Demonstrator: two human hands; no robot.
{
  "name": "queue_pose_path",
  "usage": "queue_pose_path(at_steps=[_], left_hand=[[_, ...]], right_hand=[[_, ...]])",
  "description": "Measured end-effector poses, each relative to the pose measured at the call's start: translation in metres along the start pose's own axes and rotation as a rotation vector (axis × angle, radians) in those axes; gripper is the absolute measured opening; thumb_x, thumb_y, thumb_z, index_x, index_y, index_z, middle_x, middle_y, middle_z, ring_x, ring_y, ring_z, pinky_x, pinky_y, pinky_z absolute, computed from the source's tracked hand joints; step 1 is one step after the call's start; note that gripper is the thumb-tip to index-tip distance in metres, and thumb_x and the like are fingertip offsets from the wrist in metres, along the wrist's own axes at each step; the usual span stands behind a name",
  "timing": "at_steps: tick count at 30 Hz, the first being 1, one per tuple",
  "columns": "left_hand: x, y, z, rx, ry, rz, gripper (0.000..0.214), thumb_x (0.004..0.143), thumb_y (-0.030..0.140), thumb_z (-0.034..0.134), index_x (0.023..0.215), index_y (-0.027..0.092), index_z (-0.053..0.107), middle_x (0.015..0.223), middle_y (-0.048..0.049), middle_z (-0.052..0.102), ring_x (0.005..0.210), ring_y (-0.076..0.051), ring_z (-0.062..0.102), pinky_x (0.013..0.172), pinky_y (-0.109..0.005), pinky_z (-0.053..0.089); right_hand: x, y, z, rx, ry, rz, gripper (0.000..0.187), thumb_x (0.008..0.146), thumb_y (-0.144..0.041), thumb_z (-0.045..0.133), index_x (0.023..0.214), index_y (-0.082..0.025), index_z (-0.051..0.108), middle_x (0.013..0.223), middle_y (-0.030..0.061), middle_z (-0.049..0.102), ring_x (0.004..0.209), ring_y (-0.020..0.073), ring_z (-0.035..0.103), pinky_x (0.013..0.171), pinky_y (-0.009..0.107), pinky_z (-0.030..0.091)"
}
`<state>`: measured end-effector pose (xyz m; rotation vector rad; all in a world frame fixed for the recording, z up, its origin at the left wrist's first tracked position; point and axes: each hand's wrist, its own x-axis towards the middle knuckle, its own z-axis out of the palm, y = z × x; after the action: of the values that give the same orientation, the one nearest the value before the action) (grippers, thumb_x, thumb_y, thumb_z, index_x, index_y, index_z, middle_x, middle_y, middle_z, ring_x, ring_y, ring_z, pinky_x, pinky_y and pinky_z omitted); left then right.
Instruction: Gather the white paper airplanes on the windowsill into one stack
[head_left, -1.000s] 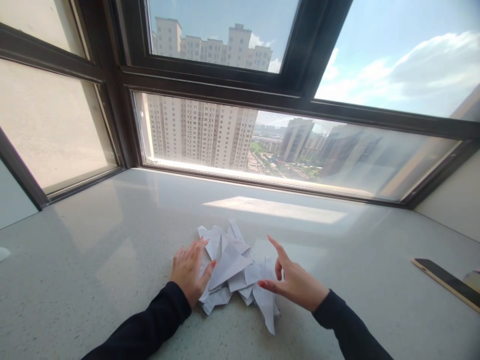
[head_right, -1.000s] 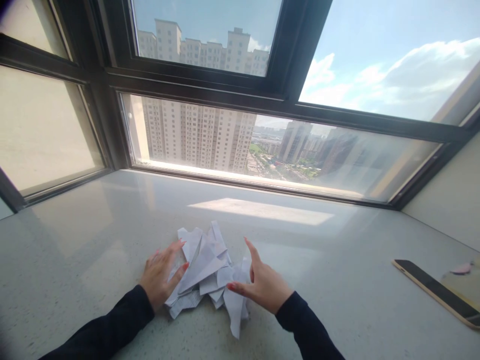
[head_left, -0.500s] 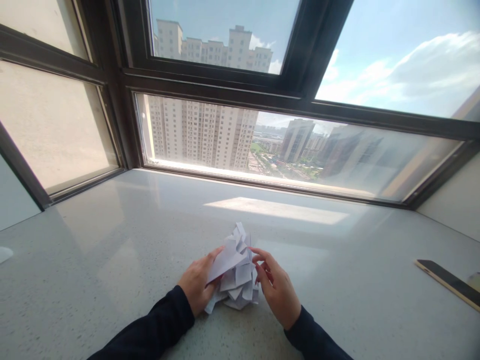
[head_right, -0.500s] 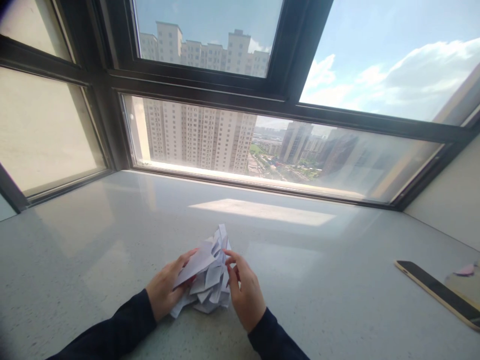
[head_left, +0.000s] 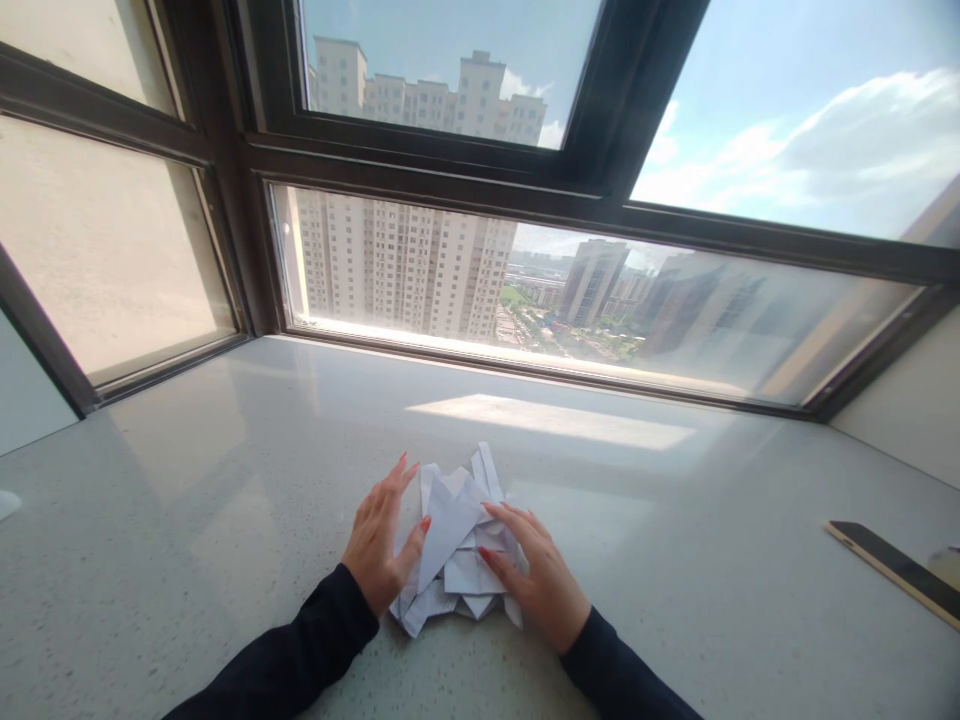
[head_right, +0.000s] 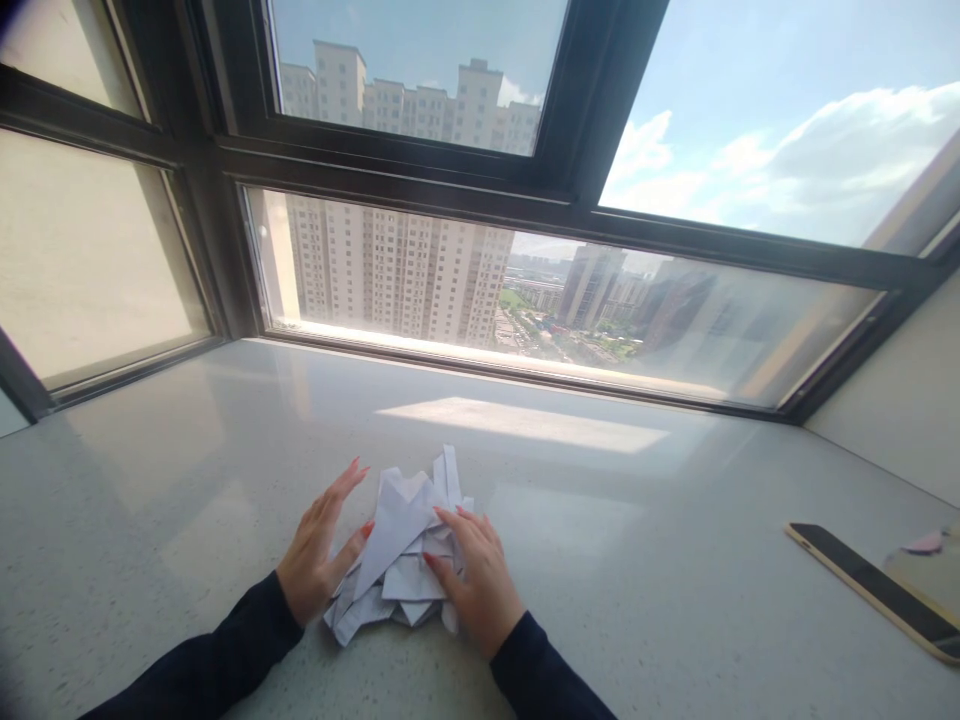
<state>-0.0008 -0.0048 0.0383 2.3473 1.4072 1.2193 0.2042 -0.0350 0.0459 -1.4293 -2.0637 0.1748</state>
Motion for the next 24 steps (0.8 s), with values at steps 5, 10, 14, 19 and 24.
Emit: queue_pose_path(at_steps=[5,10,14,19,24], left_hand=[[-0.006,-0.005,0.008,0.123,-0.122,-0.023,0.048,0.076,0.035,0.036,0.121,0.021,0.029,0.121,-0.009,0.043,0.113,-0.025,0.034,0.093,-0.05,0.017],[-0.007,0.001,0.007,0.101,-0.231,0.033,0.051,0.075,0.033,0.04,0.123,0.021,0.025,0.114,-0.0078,0.049,0.104,-0.023,0.043,0.093,-0.051,0.013],[-0.002,0.01,-0.004,0.132,-0.15,-0.012,0.044,0.074,0.041,0.041,0.114,0.022,0.037,0.109,-0.0074,0.05,0.098,-0.023,0.044,0.087,-0.044,0.025],[0.0,0.022,-0.013,0.168,-0.173,-0.095,0.041,0.065,0.053,0.047,0.091,0.021,0.053,0.083,-0.0052,0.054,0.078,-0.023,0.048,0.07,-0.038,0.034],[-0.004,0.022,-0.006,0.137,-0.276,-0.044,0.033,0.064,0.037,0.053,0.093,0.022,0.052,0.085,-0.0048,0.054,0.079,-0.023,0.049,0.069,-0.037,0.035]], right_hand=[[0.003,0.001,-0.007,0.014,0.158,0.086,0.039,0.079,-0.034,0.039,0.115,-0.02,0.041,0.113,0.0084,0.05,0.108,0.0217,0.04,0.089,0.039,0.035],[0.001,-0.001,-0.001,-0.064,-0.067,0.079,0.031,0.079,-0.04,0.038,0.104,-0.027,0.052,0.113,0.0034,0.051,0.111,0.0255,0.037,0.091,0.05,0.025],[0.001,-0.005,-0.002,-0.026,0.039,0.046,0.03,0.08,-0.036,0.037,0.103,-0.023,0.052,0.108,0.0061,0.054,0.106,0.0236,0.042,0.091,0.046,0.028],[0.003,-0.006,-0.012,0.05,0.214,0.049,0.026,0.081,-0.031,0.036,0.099,-0.021,0.051,0.101,0.0076,0.054,0.097,0.0211,0.047,0.082,0.038,0.037],[0.004,-0.01,-0.015,0.07,0.266,0.033,0.021,0.081,-0.029,0.037,0.094,-0.021,0.051,0.093,0.0061,0.056,0.091,0.0206,0.048,0.079,0.038,0.037]])
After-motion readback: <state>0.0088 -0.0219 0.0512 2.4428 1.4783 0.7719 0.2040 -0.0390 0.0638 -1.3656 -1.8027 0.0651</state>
